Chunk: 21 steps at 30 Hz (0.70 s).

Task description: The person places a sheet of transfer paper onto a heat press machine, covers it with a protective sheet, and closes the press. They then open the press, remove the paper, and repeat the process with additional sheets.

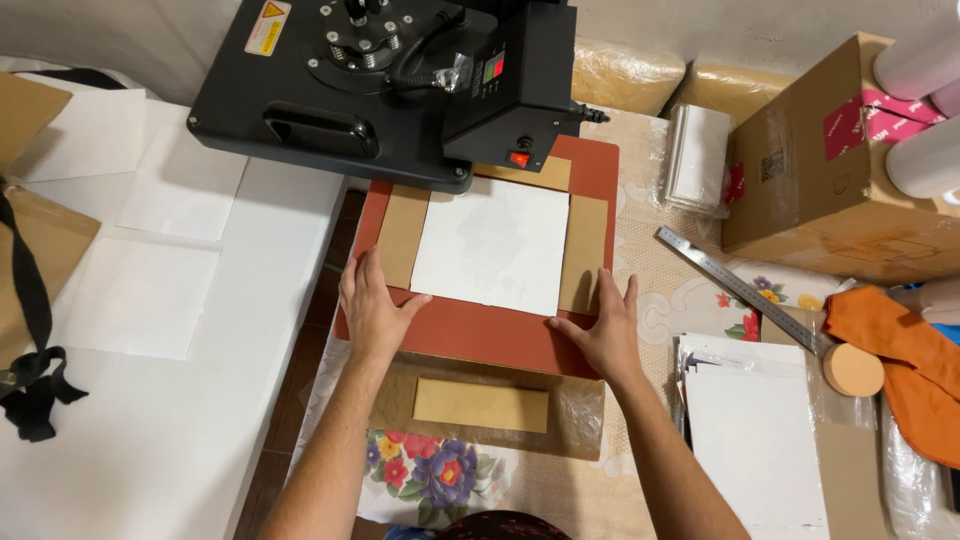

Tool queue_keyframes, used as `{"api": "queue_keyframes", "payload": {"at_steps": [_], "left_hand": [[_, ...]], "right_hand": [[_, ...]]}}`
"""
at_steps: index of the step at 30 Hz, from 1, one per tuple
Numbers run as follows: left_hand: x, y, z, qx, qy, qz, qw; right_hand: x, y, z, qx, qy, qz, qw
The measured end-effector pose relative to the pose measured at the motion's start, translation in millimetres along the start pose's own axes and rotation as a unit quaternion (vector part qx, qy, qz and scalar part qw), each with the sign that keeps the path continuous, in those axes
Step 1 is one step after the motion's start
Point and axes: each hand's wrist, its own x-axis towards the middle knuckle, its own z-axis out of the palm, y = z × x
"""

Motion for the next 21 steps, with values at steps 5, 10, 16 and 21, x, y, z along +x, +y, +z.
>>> {"api": "queue_keyframes", "payload": {"at_steps": [5, 10, 16, 21], "left_hand": [[1.6, 4.4, 2.8, 0.001, 0.014, -0.002, 1.0], [4.1, 5.4, 5.3, 0.0, 0.015, -0.01, 1.0], [7.9, 6.0, 8.0, -0.017, 0.021, -0.012, 1.0], [10.2, 7.3, 8.3, -0.031, 0.019, -0.015, 0.999]], "right_hand": [[3.7, 3.0, 10.6, -0.023, 0.025, -0.027, 0.999], [4.5, 0.1, 11.9, -0.025, 0.037, -0.033, 0.998], [8.2, 1.9, 14.5, -0.015, 0.037, -0.029, 0.999], [8.6, 0.5, 15.0, -0.007, 0.039, -0.027, 0.999]]}}
